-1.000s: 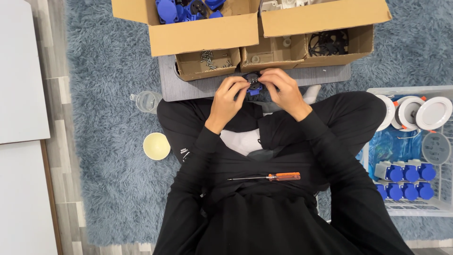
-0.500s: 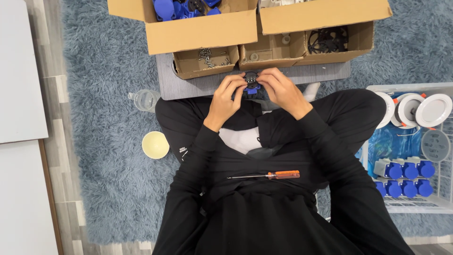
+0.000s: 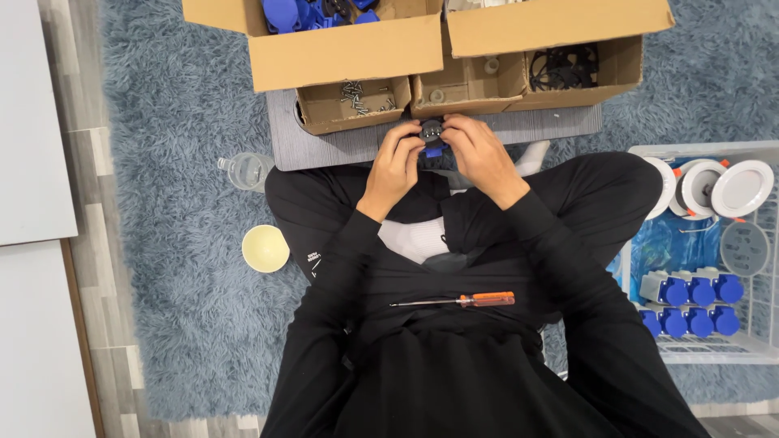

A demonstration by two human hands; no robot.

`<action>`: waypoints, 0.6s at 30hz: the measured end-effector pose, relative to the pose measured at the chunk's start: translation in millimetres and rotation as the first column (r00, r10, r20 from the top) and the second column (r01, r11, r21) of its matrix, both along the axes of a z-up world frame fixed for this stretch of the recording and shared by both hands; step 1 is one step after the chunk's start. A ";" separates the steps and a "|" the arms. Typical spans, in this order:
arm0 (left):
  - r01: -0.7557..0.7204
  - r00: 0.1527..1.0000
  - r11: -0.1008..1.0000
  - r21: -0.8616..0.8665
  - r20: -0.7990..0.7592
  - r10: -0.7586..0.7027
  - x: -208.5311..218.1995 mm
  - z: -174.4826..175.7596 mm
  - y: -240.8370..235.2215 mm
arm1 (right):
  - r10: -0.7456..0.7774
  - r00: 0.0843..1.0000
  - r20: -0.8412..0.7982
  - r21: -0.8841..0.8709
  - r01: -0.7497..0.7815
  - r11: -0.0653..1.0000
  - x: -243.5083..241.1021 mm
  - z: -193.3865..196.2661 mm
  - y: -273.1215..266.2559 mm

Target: Assembling and inspecting small plastic hardware components using a screwdriver.

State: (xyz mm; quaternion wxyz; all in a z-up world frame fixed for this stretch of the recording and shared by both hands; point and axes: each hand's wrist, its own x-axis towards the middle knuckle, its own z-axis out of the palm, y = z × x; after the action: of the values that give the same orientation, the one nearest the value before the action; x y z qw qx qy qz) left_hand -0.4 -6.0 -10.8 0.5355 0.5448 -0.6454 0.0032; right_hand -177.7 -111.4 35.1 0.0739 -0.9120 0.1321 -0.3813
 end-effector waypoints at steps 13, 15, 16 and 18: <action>0.016 0.998 1.000 -0.010 0.065 -0.015 -0.6 2.8 1.7 | 0.049 0.999 0.014 0.140 -0.050 0.989 -9.3 -6.1 5.6; 0.022 0.998 1.000 -0.001 0.061 -0.022 -0.1 3.8 3.2 | 0.078 0.996 0.032 0.189 -0.083 0.978 -11.1 -3.7 5.5; 0.045 0.999 0.999 0.026 0.030 -0.046 0.3 3.8 3.9 | 0.087 0.996 0.032 0.205 -0.092 0.974 -12.3 -3.0 5.5; 0.068 0.998 0.996 0.053 -0.002 -0.068 3.5 2.6 6.3 | 0.096 0.995 0.032 0.222 -0.101 0.970 -13.4 0.5 6.7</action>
State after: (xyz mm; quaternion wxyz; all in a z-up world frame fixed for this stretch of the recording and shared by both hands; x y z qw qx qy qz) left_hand 3.1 0.3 -8.2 0.5206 0.5366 -0.6633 -0.0324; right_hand -191.1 -104.8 35.6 0.1962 -0.8993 0.1277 -0.3693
